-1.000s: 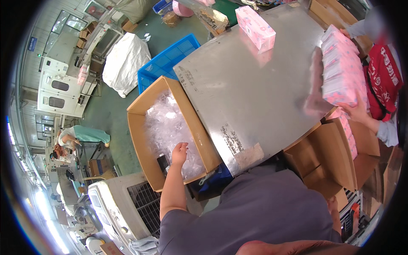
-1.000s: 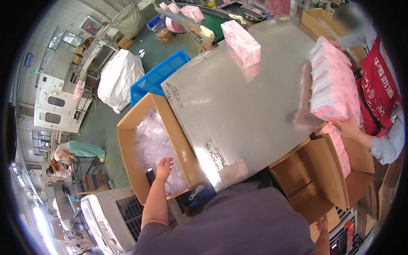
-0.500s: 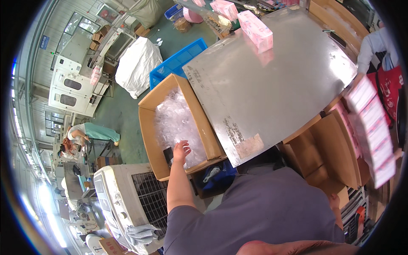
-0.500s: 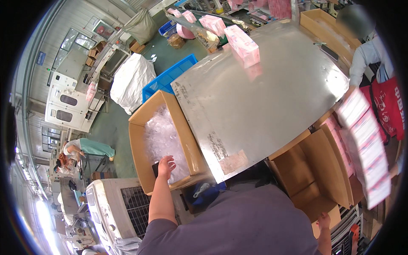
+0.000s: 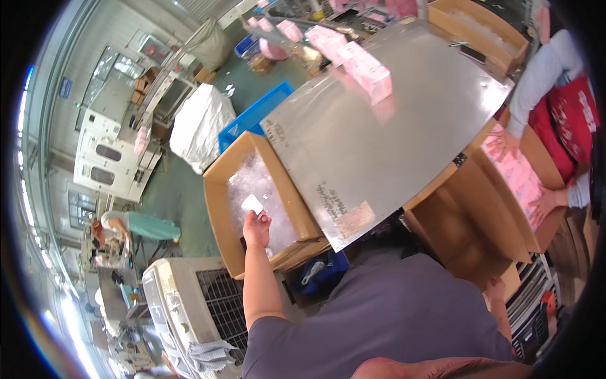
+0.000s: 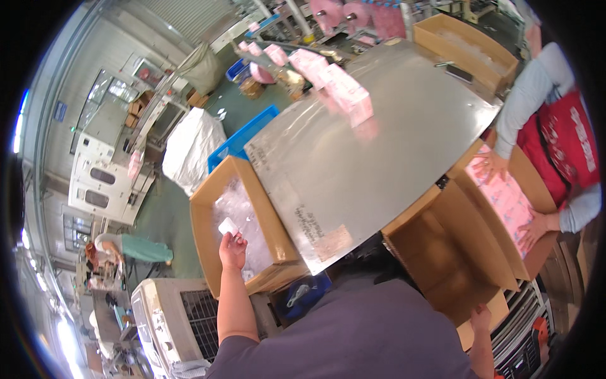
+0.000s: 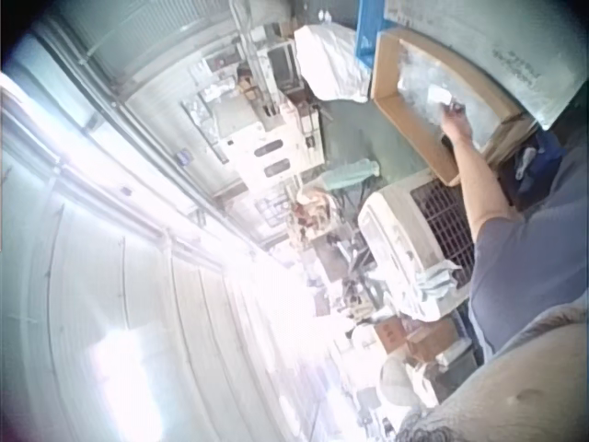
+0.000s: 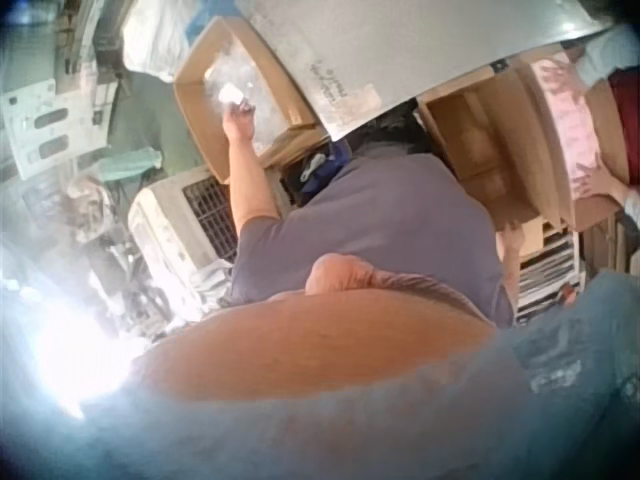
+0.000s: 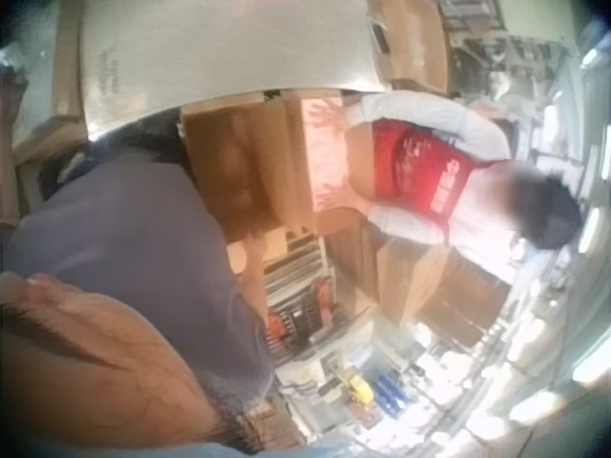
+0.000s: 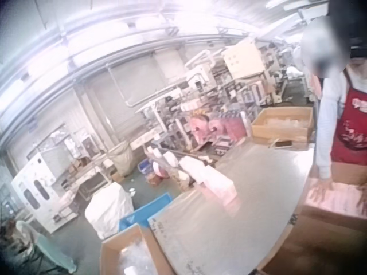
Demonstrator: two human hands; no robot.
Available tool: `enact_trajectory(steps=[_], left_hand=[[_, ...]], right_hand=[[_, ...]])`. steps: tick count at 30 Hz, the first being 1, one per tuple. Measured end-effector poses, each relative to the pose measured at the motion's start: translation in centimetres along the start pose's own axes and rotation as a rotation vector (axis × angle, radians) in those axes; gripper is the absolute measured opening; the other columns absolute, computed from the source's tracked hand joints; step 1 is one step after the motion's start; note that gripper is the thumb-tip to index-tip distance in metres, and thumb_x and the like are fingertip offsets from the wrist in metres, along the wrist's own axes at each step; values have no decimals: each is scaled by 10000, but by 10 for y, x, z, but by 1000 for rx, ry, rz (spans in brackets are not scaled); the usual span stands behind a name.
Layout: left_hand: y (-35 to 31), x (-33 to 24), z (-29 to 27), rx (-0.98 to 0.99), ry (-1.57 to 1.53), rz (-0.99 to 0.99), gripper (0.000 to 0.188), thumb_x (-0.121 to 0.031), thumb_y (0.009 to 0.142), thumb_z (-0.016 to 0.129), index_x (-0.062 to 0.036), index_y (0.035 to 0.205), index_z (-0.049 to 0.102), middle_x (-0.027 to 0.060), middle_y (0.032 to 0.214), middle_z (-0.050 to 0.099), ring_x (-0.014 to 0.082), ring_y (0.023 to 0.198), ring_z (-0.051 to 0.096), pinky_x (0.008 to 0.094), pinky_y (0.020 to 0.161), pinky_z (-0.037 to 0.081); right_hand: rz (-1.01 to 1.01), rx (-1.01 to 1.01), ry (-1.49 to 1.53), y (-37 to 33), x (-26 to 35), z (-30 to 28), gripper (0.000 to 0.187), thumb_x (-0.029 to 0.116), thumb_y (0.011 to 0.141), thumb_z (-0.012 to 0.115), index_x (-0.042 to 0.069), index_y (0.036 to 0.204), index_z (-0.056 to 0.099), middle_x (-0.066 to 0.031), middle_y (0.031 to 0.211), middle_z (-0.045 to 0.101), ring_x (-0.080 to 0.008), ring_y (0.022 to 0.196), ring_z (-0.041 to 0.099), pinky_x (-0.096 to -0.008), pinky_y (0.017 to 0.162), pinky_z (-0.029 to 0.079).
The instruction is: The person places stacks of pink sanitary product packages into cardboard boxes and pushes the filled boxes onto a conveyor belt.
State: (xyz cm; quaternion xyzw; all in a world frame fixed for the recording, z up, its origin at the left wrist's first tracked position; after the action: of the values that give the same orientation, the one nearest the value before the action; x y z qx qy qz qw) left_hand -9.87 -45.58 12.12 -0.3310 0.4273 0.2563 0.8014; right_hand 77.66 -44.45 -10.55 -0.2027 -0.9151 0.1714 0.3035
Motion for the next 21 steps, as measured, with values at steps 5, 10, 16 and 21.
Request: enact_trajectory(steps=[5,10,16,21], left_hand=[[-26,73,163,504,6,-128,189,-259,931,599,-73,905,616,76,853,644,198,738,557,385,736,487],[-115,213,312,1237,642,-357,287,-275,1018,497,-46,1070,663,82,1034,664,183,915,626,346,860,503],[-238,294,381,1639,1181,-969,887,-766,928,148,-150,1561,217,63,1613,217,245,1471,200,450,1168,227],[-201,304,387,1607,1121,-1021,761,-670,978,283,-104,1474,401,128,1455,445,300,1337,415,460,1059,398]], right_hand=[[73,-36,-244,-22,44,-9,509,285,772,706,31,1204,611,-188,1019,700,-354,966,673,-435,846,544],[54,-20,-311,-20,57,-9,489,327,806,673,49,1199,587,-206,1051,679,-379,1015,646,-475,877,529],[127,130,-393,-22,51,-18,581,406,822,661,41,1267,578,-194,1123,676,-358,1044,649,-445,918,520],[144,153,-359,-23,59,-26,582,431,815,654,40,1245,608,-191,1100,689,-347,1045,651,-431,921,519]])
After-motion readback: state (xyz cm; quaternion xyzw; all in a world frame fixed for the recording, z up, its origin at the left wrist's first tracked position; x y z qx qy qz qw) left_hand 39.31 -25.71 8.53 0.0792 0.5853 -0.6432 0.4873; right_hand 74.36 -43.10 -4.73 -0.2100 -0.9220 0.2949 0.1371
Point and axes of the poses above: each hand's wrist, its own y-axis towards the middle knuckle, its own z-axis out of the palm, x = y × z, the point moved 1 cm from there along y, towards the middle knuckle
